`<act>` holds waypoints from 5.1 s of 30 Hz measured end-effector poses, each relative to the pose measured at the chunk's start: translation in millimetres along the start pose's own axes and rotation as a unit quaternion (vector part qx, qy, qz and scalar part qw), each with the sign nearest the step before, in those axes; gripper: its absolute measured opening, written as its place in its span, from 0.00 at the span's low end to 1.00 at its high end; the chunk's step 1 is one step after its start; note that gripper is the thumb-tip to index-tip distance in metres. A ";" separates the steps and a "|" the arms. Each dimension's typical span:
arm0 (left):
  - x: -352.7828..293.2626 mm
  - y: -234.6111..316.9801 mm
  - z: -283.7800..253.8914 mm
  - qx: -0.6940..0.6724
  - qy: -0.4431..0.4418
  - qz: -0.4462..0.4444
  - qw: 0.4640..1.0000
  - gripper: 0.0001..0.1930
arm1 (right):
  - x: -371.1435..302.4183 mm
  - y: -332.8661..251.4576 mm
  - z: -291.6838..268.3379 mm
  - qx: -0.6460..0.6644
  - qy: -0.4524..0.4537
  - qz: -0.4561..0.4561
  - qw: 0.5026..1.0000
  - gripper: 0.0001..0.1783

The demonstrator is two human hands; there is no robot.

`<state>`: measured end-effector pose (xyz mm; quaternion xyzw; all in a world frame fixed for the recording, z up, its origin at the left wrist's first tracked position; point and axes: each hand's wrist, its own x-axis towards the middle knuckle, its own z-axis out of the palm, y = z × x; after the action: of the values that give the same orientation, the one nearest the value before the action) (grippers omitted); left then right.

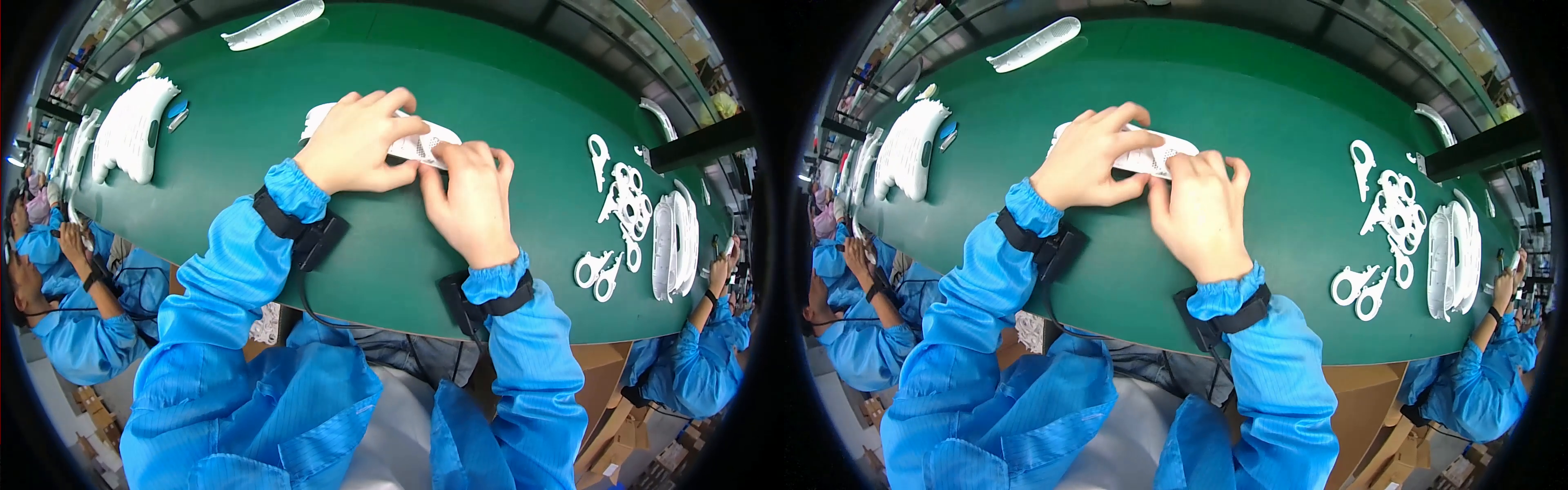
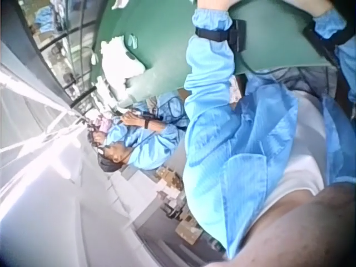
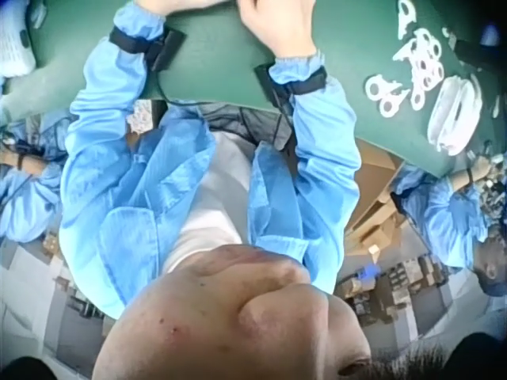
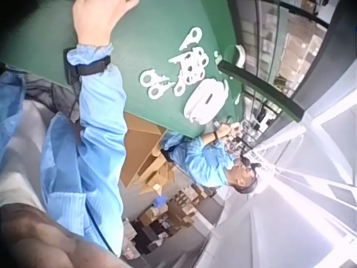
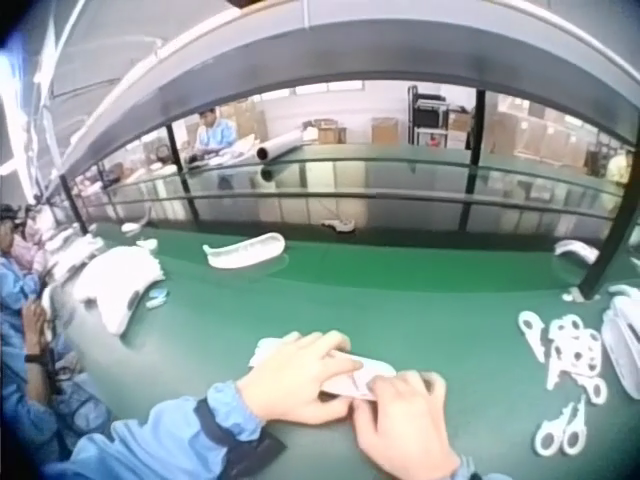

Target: Assembling white plastic face shield components by snapping pieces together at a factory workbench.

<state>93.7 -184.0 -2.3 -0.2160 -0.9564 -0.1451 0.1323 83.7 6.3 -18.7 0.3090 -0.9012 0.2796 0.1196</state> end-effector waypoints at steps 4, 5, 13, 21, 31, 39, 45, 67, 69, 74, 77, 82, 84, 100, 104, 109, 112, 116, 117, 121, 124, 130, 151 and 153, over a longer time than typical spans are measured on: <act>-1.8 -1.5 1.0 0.017 -0.004 0.021 1.000 0.22 | -14.1 -3.3 -8.6 -0.030 -0.037 -0.041 0.998 0.23; -1.1 -2.0 2.3 0.019 -0.007 0.017 1.000 0.22 | -16.4 -4.7 -10.7 -0.057 -0.041 -0.050 0.996 0.28; -0.6 -2.8 7.8 0.032 -0.010 0.035 0.999 0.20 | -21.4 -7.4 -8.7 -0.067 -0.097 -0.034 0.992 0.36; -5.6 -73.0 -24.2 -0.105 0.200 -0.068 0.972 0.15 | 9.0 30.4 -8.7 -0.094 -0.073 0.012 0.993 0.27; 44.3 -205.9 28.4 0.153 0.324 -0.209 0.910 0.20 | 106.4 159.4 8.2 -0.171 -0.083 0.192 0.963 0.40; 22.2 -206.4 -2.9 0.143 0.409 -0.056 0.900 0.10 | 103.9 162.2 26.8 0.124 0.209 0.077 0.967 0.24; 0.8 -94.0 1.0 -0.012 0.304 -0.001 0.953 0.09 | 26.6 145.8 -44.1 -0.030 0.288 0.111 0.951 0.15; -7.3 -14.4 6.2 -0.016 0.020 -0.048 0.999 0.15 | 17.5 121.8 -87.2 0.069 -0.094 0.123 0.986 0.32; -11.4 -7.3 10.5 0.010 0.091 -0.009 0.996 0.15 | 10.0 126.9 -76.5 0.055 -0.138 0.087 0.985 0.35; -17.8 -0.8 12.6 0.013 0.121 -0.005 0.992 0.13 | 15.0 119.4 -55.8 -0.023 -0.133 0.049 0.990 0.27; -21.5 -1.4 11.7 0.036 0.114 -0.008 0.993 0.12 | 15.8 118.0 -55.1 -0.009 -0.082 0.035 0.996 0.16; -21.1 0.5 10.8 0.016 0.109 -0.016 0.994 0.15 | 14.7 116.6 -57.6 -0.015 -0.078 0.052 0.995 0.07; -22.5 1.4 8.6 0.016 0.101 -0.026 0.994 0.17 | 15.5 112.5 -54.0 -0.013 -0.076 0.045 0.996 0.07; -19.3 27.6 2.6 -0.069 0.223 0.079 0.969 0.20 | 8.0 22.1 -32.3 0.194 0.095 -0.148 0.965 0.16; -27.7 40.0 -5.3 -0.121 0.244 0.087 0.958 0.20 | 7.6 109.6 -81.6 -0.066 0.297 0.058 0.951 0.22; -110.0 82.9 -32.9 -0.058 0.177 -0.002 0.982 0.17 | -27.9 219.2 -82.5 -0.286 0.202 0.346 0.870 0.26; -194.1 81.3 -63.4 -0.010 0.108 -0.126 0.986 0.17 | -0.7 218.6 -63.6 -0.188 0.157 0.287 0.926 0.19; -243.5 83.2 -85.8 -0.078 0.055 -0.262 0.960 0.13 | -13.2 287.9 -135.4 -0.089 0.161 0.184 0.965 0.27; -255.7 77.9 -82.2 -0.121 0.051 -0.299 0.945 0.13 | -8.2 310.8 -146.3 0.024 0.171 0.181 0.968 0.26; -349.6 47.9 -44.8 -0.415 0.152 -0.556 0.705 0.17 | 20.6 208.5 -105.7 0.288 0.240 0.171 0.911 0.22; -384.7 20.4 -9.6 -0.433 0.086 -0.601 0.667 0.24 | 20.5 183.2 -84.9 0.435 0.131 0.156 0.877 0.23; -439.9 -37.2 -34.8 0.016 -0.293 -0.505 0.812 0.28 | 6.2 122.7 -30.2 0.539 0.033 0.202 0.817 0.16; 14.3 -28.8 -5.1 -0.088 -0.074 -0.143 0.983 0.20 | 8.3 116.1 -52.8 0.367 0.044 0.194 0.909 0.15; 10.9 -23.0 -4.0 -0.077 -0.012 -0.138 0.987 0.18 | 7.7 114.3 -47.8 0.298 0.051 0.180 0.936 0.13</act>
<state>74.6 -201.2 -0.2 -0.0929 -0.9646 -0.2324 0.0829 8.4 104.7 -25.9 0.1487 -0.8095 0.5678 0.0154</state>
